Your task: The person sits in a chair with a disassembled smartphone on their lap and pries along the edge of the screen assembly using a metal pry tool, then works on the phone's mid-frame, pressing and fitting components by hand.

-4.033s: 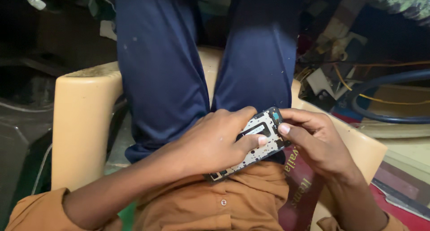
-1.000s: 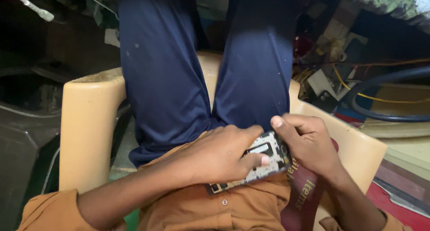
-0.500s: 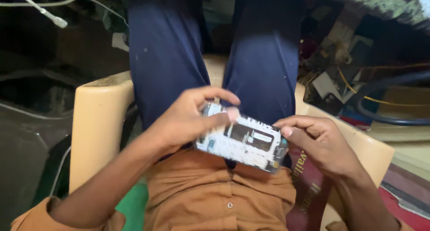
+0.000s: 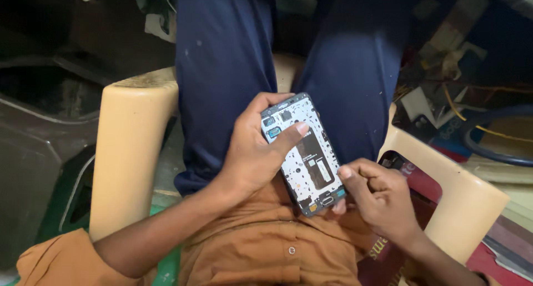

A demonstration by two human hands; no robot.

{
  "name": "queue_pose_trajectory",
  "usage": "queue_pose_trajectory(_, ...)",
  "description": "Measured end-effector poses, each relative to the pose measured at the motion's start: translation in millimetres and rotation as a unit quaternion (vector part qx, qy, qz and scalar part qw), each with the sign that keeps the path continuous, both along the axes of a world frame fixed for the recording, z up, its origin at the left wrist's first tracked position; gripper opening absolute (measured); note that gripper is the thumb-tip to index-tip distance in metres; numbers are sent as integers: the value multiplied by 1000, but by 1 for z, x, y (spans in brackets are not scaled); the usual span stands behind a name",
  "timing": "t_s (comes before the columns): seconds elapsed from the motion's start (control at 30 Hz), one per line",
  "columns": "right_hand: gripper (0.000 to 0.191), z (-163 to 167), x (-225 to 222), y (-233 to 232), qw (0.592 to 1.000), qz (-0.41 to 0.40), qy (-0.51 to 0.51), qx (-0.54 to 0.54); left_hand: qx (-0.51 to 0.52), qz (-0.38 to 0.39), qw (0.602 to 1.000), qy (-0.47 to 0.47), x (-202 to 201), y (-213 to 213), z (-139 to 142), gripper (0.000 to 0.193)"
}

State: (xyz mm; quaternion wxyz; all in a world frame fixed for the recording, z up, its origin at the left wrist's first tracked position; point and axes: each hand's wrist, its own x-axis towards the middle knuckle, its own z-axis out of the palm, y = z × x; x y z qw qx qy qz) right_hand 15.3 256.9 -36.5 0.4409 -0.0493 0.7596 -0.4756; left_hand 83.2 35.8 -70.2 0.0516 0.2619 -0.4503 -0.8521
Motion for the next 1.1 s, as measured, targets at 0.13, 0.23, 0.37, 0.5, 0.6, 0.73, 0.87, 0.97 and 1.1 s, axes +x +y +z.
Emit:
queue_pose_trajectory(0.13,40,1,0,-2,993,53,66,82,-15,-30,999,-17,3,5,1,36)
queue_pose_trajectory(0.23,42,4,-4,-5,945,160,122,257,11,-41,999,-25,2,9,7,36)
queue_pose_trajectory(0.37,24,10,-12,-6,994,51,95,0,-18,-42,999,4,1,9,15,36)
queue_pose_trajectory(0.5,29,9,-16,-4,999,18,31,-12,8,-28,1000,-8,0,6,13,38)
queue_pose_trajectory(0.6,19,6,-12,0,997,37,64,2,40,-35,999,-10,2,14,10,35)
queue_pose_trajectory(0.73,19,-1,-9,1,987,70,138,40,56,-42,998,-2,6,21,6,33)
queue_pose_trajectory(0.87,30,-3,-9,0,962,96,249,52,57,-65,996,-4,10,29,7,32)
queue_pose_trajectory(0.97,31,0,-11,-4,940,99,325,42,58,-123,991,2,14,34,10,32)
queue_pose_trajectory(1.1,19,6,-14,-10,946,52,316,48,125,-168,978,-22,18,39,12,33)
